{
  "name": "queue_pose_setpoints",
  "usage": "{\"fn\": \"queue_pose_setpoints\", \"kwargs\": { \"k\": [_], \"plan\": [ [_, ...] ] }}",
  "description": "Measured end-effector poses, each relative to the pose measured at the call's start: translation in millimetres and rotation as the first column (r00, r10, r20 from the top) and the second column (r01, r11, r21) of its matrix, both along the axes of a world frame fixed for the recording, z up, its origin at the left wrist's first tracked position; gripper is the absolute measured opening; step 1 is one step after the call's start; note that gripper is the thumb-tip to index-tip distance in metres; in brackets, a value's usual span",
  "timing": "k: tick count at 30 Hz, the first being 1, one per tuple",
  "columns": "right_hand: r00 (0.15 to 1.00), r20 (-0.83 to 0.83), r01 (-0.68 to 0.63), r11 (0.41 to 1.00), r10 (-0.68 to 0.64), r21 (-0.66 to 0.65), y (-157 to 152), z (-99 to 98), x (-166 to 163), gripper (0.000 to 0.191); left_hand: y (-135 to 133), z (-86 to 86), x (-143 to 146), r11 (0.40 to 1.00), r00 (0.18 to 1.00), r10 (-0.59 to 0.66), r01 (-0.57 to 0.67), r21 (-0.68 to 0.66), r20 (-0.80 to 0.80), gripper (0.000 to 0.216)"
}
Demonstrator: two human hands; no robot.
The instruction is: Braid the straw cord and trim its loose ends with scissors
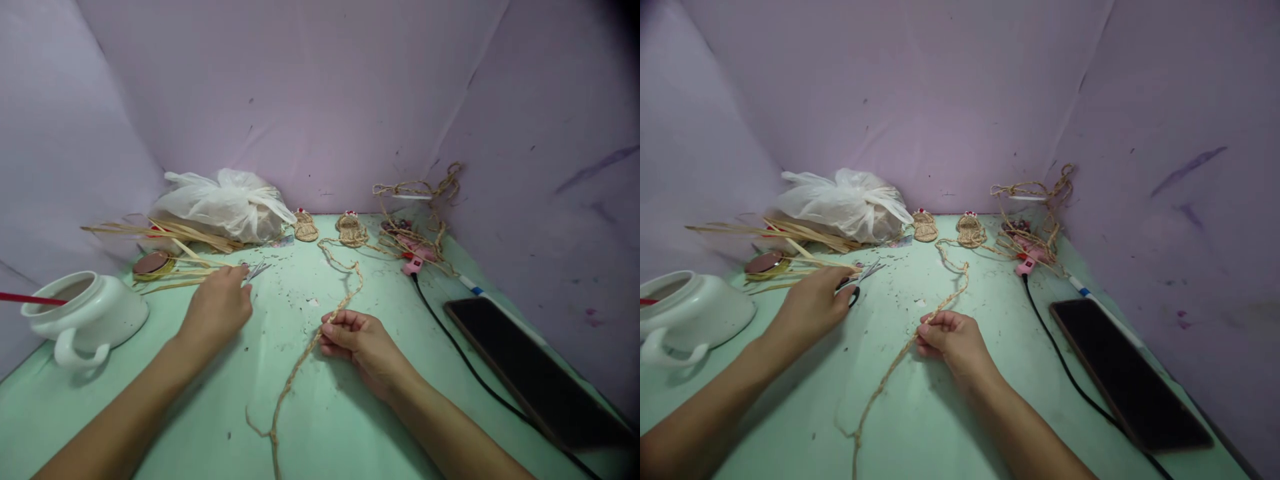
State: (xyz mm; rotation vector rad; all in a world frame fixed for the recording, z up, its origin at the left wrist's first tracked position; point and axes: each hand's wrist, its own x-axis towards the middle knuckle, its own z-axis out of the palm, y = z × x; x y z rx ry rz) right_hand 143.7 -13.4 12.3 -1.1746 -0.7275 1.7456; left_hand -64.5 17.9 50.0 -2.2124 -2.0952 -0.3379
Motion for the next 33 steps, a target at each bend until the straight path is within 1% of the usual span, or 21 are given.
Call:
{"fn": "queue_pose_setpoints", "kwargs": {
  "k": [3, 7, 10, 13, 17, 20, 22, 23, 24, 25, 26, 27, 28, 29, 30, 31, 33],
  "plan": [
    [1.0, -0.017, 0.014, 1.0, -0.014, 0.014, 0, -3.7, -1, 0.024, 15, -8.8, -20, 0.997, 0.997, -0.007, 0.002, -0.071, -0.079, 0.029],
    [1.0, -0.029, 0.007, 1.0, -0.006, 0.025, 0, -3.5, -1, 0.024, 21, -20.8, -26, 0.993, 0.991, -0.012, -0.004, -0.119, -0.13, 0.025],
    [1.0, -0.031, -0.003, 0.999, 0.004, 0.032, 1, -2.3, -1, 0.024, 23, -22.5, -28, 0.989, 0.992, 0.003, -0.022, -0.146, -0.125, 0.027],
    [1.0, -0.021, -0.001, 0.999, 0.001, 0.032, 1, -2.7, -1, 0.025, 24, -20.5, -33, 0.983, 0.994, 0.01, -0.029, -0.179, -0.109, 0.022],
    [1.0, -0.023, 0.011, 1.0, -0.011, 0.028, 2, -4.2, -2, 0.025, 24, -14.9, -36, 0.979, 0.999, 0.046, -0.05, -0.196, -0.024, 0.022],
    [0.999, -0.028, 0.031, 0.999, -0.03, 0.029, 2, -4.6, -2, 0.023, 21, -6.9, -31, 0.979, 0.992, 0.052, -0.028, -0.204, 0.116, 0.024],
    [0.998, -0.043, 0.055, 0.998, -0.054, 0.036, 3, -4.8, -1, 0.022, 16, -0.2, -23, 0.976, 0.972, 0.027, 0.025, -0.217, 0.232, 0.029],
    [0.996, -0.056, 0.067, 0.997, -0.064, 0.042, 3, -5.0, -1, 0.022, 13, 3.0, -18, 0.969, 0.943, 0.017, 0.066, -0.238, 0.331, 0.034],
    [0.995, -0.07, 0.076, 0.996, -0.072, 0.048, 4, -5.2, 0, 0.021, 10, 5.7, -12, 0.957, 0.897, 0.016, 0.114, -0.266, 0.441, 0.041],
    [0.993, -0.085, 0.084, 0.995, -0.079, 0.054, 4, -5.4, 1, 0.021, 6, 7.8, -6, 0.935, 0.798, 0.044, 0.18, -0.307, 0.601, 0.049],
    [0.992, -0.097, 0.09, 0.994, -0.084, 0.056, 4, -5.6, 1, 0.021, 2, 9.1, -1, 0.905, 0.686, 0.092, 0.244, -0.348, 0.722, 0.056],
    [0.99, -0.107, 0.095, 0.994, -0.089, 0.057, 5, -5.8, 2, 0.021, -1, 9.9, 4, 0.877, 0.601, 0.136, 0.297, -0.379, 0.787, 0.061],
    [0.989, -0.115, 0.104, 0.993, -0.097, 0.055, 5, -6.0, 2, 0.021, -5, 10.3, 9, 0.854, 0.54, 0.17, 0.336, -0.396, 0.824, 0.062],
    [0.986, -0.122, 0.117, 0.992, -0.109, 0.055, 5, -6.3, 2, 0.021, -9, 10.5, 14, 0.84, 0.526, 0.179, 0.359, -0.407, 0.832, 0.061],
    [0.983, -0.13, 0.139, 0.989, -0.13, 0.056, 6, -6.7, 2, 0.021, -13, 11.0, 19, 0.836, 0.546, 0.157, 0.37, -0.405, 0.823, 0.057],
    [0.977, -0.133, 0.173, 0.983, -0.164, 0.057, 7, -7.2, 2, 0.022, -18, 11.9, 23, 0.843, 0.593, 0.113, 0.368, -0.393, 0.797, 0.051],
    [0.957, -0.132, 0.267, 0.961, -0.257, 0.065, 8, -8.7, 1, 0.023, -30, 14.6, 33, 0.879, 0.732, -0.007, 0.329, -0.345, 0.681, 0.039]
  ]
}}
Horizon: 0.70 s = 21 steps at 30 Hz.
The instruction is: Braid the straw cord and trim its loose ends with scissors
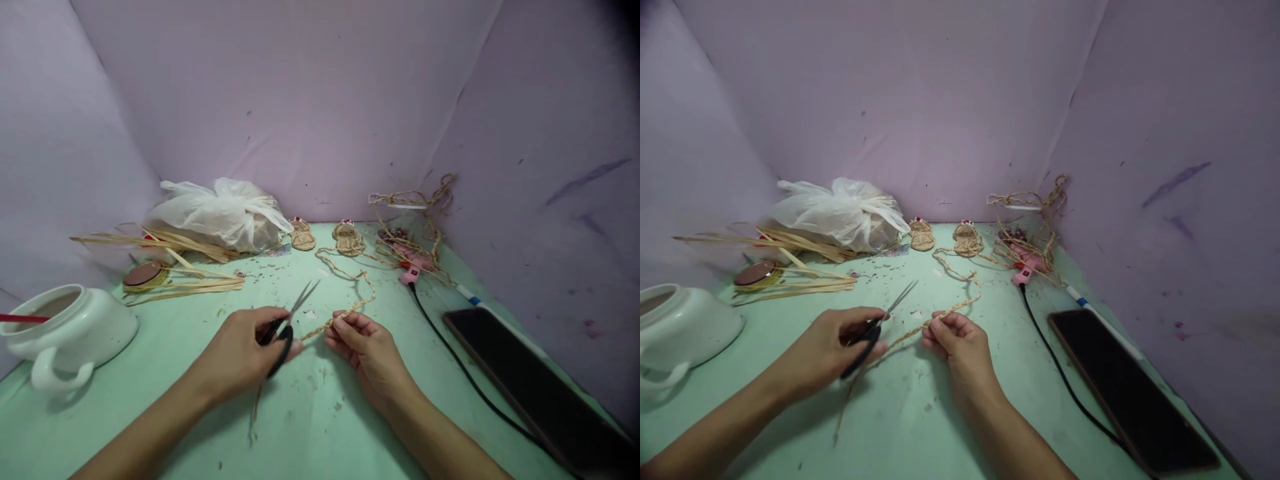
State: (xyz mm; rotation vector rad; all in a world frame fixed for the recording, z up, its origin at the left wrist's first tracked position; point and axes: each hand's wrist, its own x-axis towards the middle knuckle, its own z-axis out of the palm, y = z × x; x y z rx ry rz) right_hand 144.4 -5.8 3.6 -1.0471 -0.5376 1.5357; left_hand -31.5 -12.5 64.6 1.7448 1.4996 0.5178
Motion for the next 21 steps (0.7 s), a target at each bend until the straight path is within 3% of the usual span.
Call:
{"fn": "queue_pose_setpoints", "kwargs": {
  "k": [2, 6, 12, 21],
  "plan": [
    [0.995, 0.017, 0.095, 0.995, -0.096, 0.013, 0, -1.7, -2, 0.024, -13, 1.9, 10, 0.993, 0.984, 0.045, -0.025, 0.117, -0.173, 0.027],
    [0.985, 0.052, 0.164, 0.986, -0.166, 0.042, -1, -3.0, -4, 0.023, -29, -5.0, 23, 0.988, 0.977, -0.051, 0.079, 0.13, -0.207, 0.023],
    [0.99, 0.06, 0.122, 0.991, -0.126, 0.061, -3, -2.5, -4, 0.021, -23, -22.8, 20, 0.965, 0.905, -0.107, 0.194, 0.175, -0.411, 0.036],
    [0.999, -0.008, 0.049, 0.996, -0.049, 0.074, -4, -0.3, -4, 0.027, -21, -22.9, 17, 0.939, 0.864, -0.197, 0.302, 0.165, -0.464, 0.044]
  ]
}}
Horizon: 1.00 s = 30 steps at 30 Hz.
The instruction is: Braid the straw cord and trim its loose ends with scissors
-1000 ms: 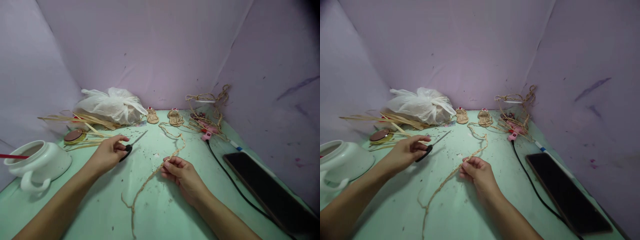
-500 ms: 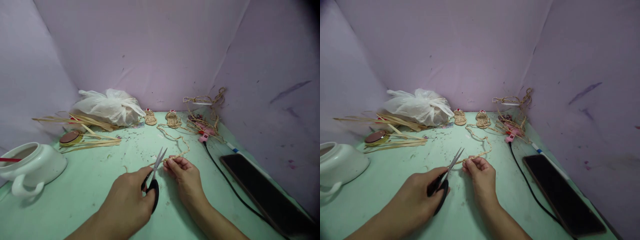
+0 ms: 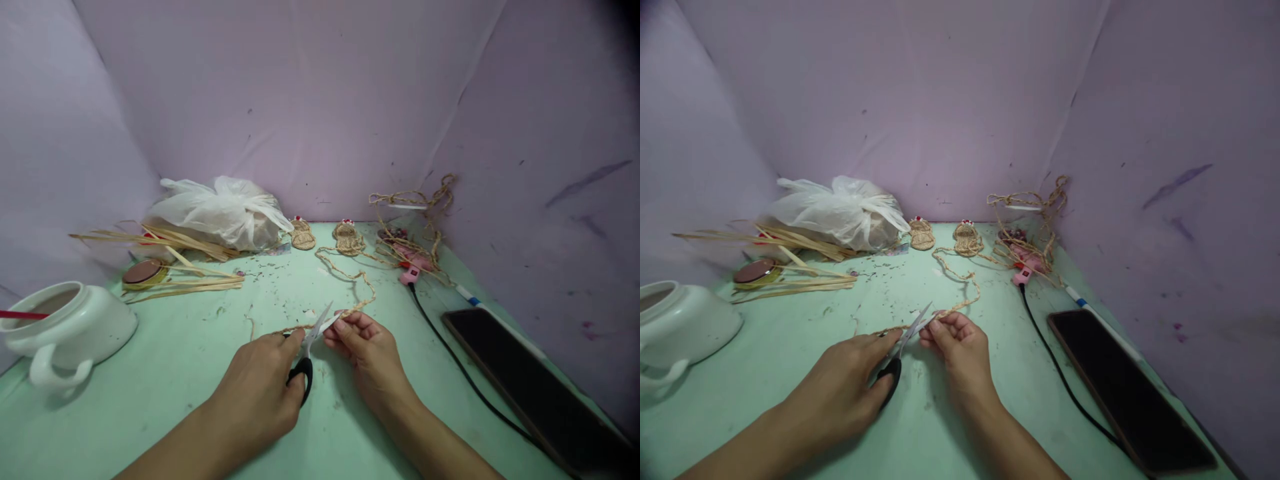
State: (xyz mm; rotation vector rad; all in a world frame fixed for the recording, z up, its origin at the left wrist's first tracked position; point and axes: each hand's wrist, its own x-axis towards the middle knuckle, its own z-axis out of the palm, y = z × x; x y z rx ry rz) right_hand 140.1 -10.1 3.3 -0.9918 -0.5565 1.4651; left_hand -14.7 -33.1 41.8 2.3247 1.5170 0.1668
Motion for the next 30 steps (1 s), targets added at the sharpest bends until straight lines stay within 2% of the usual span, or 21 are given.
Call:
{"fn": "queue_pose_setpoints", "kwargs": {
  "k": [10, 19, 30],
  "plan": [
    [1.0, 0.004, -0.023, 0.998, 0.023, 0.052, 1, 1.9, 1, 0.025, 2, 12.3, -2, 0.993, 0.988, -0.021, 0.039, -0.116, 0.152, 0.03],
    [1.0, -0.017, -0.01, 0.999, 0.011, 0.037, 0, 1.3, 1, 0.025, 1, 8.5, 0, 0.993, 0.973, -0.004, 0.031, -0.115, 0.23, 0.039],
    [0.998, -0.061, 0.011, 1.0, -0.01, 0.014, -2, 1.5, 0, 0.023, 1, 4.7, 3, 0.993, 0.958, 0.032, 0.002, -0.117, 0.286, 0.035]
  ]
}}
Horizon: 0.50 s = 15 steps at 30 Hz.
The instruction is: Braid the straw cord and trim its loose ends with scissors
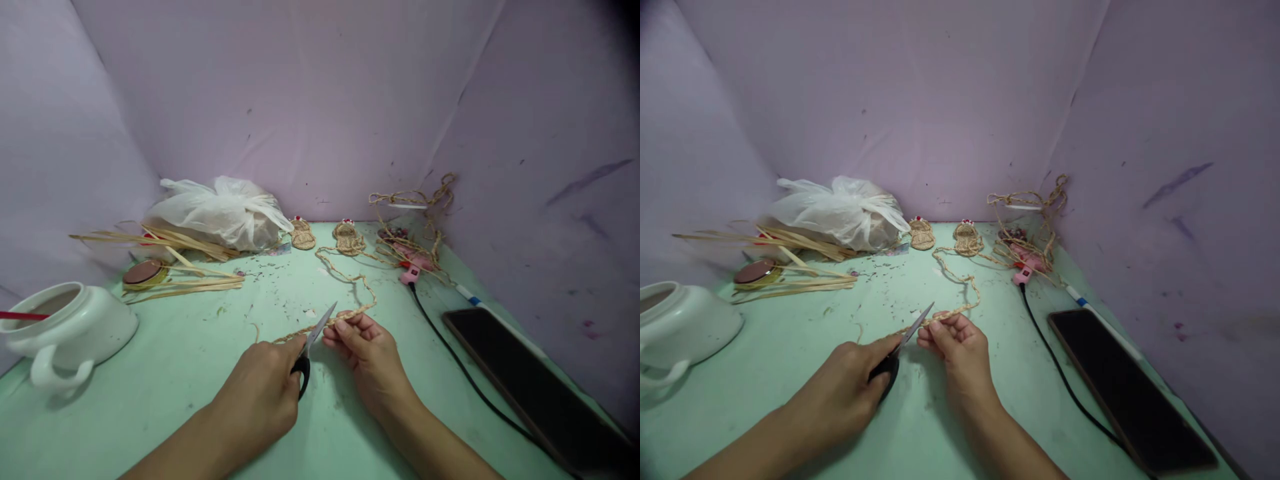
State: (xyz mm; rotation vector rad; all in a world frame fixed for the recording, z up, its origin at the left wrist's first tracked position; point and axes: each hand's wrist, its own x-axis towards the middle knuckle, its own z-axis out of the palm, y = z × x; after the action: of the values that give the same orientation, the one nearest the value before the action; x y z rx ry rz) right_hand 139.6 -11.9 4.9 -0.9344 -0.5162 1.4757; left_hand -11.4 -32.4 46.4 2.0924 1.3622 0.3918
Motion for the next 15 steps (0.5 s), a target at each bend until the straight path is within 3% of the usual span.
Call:
{"fn": "queue_pose_setpoints", "kwargs": {
  "k": [3, 7, 10, 13, 15],
  "plan": [
    [1.0, 0.008, 0.001, 1.0, -0.001, 0.004, 1, -0.8, 1, 0.021, 8, 2.8, -8, 0.996, 0.997, 0.08, -0.08, 0.031, 0.024, 0.029],
    [0.998, 0.034, -0.051, 0.999, 0.05, 0.021, 0, 0.0, 1, 0.02, 20, 12.2, -23, 0.937, 0.946, 0.317, -0.324, 0.128, 0.071, 0.022],
    [0.982, 0.048, -0.185, 0.982, 0.183, 0.025, -5, 0.1, -2, 0.02, 22, 12.9, -23, 0.922, 0.897, 0.386, -0.38, -0.071, 0.215, 0.028],
    [0.951, 0.052, -0.307, 0.952, 0.306, 0.014, -10, -0.6, -7, 0.02, 16, 3.6, -11, 0.909, 0.859, 0.366, -0.246, -0.338, 0.359, 0.032],
    [0.936, 0.052, -0.35, 0.937, 0.348, 0.016, -12, -0.2, -9, 0.019, 11, -3.8, -2, 0.898, 0.844, 0.363, -0.203, -0.389, 0.396, 0.028]
  ]
}}
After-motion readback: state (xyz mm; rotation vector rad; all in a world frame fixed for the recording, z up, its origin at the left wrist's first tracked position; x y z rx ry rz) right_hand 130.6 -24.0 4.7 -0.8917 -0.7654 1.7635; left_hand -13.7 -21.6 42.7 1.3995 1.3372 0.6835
